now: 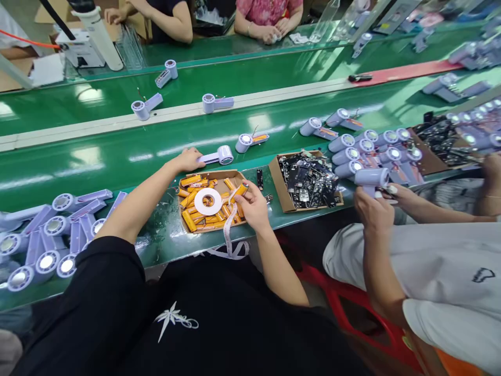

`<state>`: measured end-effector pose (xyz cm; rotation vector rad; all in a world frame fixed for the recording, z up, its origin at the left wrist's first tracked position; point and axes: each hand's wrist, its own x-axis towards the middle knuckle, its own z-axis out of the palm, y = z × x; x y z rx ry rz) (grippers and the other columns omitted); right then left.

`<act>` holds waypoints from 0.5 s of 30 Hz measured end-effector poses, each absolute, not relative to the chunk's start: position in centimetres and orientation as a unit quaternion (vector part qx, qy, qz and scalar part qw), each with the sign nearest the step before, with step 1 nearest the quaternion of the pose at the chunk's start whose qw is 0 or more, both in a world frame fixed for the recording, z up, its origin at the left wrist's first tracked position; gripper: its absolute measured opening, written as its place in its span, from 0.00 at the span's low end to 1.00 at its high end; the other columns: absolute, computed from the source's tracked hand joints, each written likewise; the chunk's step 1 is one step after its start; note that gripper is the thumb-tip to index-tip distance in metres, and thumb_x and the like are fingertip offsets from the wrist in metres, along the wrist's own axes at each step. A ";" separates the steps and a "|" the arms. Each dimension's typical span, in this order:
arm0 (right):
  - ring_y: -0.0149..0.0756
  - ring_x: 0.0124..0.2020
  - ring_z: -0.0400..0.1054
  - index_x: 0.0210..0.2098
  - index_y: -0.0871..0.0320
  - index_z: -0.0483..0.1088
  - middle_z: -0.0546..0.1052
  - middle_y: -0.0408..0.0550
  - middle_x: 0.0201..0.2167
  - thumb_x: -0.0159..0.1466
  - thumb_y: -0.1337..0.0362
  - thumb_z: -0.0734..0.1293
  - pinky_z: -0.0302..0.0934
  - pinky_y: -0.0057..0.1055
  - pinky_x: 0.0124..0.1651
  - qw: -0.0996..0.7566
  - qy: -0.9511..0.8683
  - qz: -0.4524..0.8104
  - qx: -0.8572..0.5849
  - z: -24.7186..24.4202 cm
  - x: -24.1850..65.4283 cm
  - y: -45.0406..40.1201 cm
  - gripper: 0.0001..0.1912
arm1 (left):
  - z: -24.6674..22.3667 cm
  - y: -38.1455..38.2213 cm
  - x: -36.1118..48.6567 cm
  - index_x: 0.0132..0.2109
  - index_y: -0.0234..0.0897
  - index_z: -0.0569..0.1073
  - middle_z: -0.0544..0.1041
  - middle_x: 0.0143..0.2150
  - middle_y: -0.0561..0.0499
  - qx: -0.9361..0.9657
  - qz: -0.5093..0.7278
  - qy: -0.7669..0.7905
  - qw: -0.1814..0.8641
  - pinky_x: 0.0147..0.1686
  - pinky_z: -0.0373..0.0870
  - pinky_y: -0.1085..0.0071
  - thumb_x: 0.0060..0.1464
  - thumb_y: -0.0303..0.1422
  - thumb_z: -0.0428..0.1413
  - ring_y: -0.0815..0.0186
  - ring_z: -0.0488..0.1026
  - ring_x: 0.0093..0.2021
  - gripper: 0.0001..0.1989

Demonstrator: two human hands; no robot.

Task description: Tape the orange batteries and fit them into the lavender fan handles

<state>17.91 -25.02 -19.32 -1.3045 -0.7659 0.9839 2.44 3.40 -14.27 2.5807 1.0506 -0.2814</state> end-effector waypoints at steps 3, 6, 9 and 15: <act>0.46 0.49 0.84 0.66 0.52 0.71 0.88 0.50 0.46 0.61 0.49 0.79 0.79 0.41 0.55 0.620 -0.336 0.432 -0.562 -19.4 17.8 -25.3 0.38 | -14.6 4.9 2.7 0.59 0.35 0.82 0.82 0.59 0.39 0.902 -0.106 0.375 0.188 0.64 0.71 0.59 0.62 0.43 0.58 0.48 0.78 0.61 0.25; 0.44 0.45 0.84 0.65 0.52 0.72 0.88 0.48 0.43 0.59 0.50 0.80 0.79 0.39 0.51 0.621 -0.333 0.438 -0.558 -19.1 17.8 -25.3 0.38 | -13.8 5.8 0.1 0.58 0.36 0.81 0.84 0.54 0.42 0.889 -0.016 0.396 0.229 0.56 0.75 0.61 0.61 0.46 0.59 0.51 0.80 0.51 0.25; 0.41 0.42 0.84 0.64 0.53 0.73 0.88 0.48 0.43 0.58 0.50 0.81 0.79 0.38 0.50 0.618 -0.329 0.446 -0.557 -18.9 17.9 -25.1 0.38 | -12.3 6.5 -3.6 0.59 0.35 0.79 0.84 0.53 0.43 0.867 0.142 0.397 0.267 0.55 0.77 0.61 0.57 0.45 0.64 0.55 0.80 0.49 0.27; 0.44 0.46 0.84 0.64 0.54 0.74 0.88 0.51 0.45 0.58 0.48 0.81 0.79 0.38 0.49 0.625 -0.317 0.443 -0.559 -18.8 17.9 -24.6 0.39 | -11.8 5.4 -4.7 0.72 0.40 0.66 0.84 0.58 0.42 0.885 0.143 0.372 0.242 0.60 0.75 0.58 0.61 0.37 0.62 0.53 0.80 0.58 0.34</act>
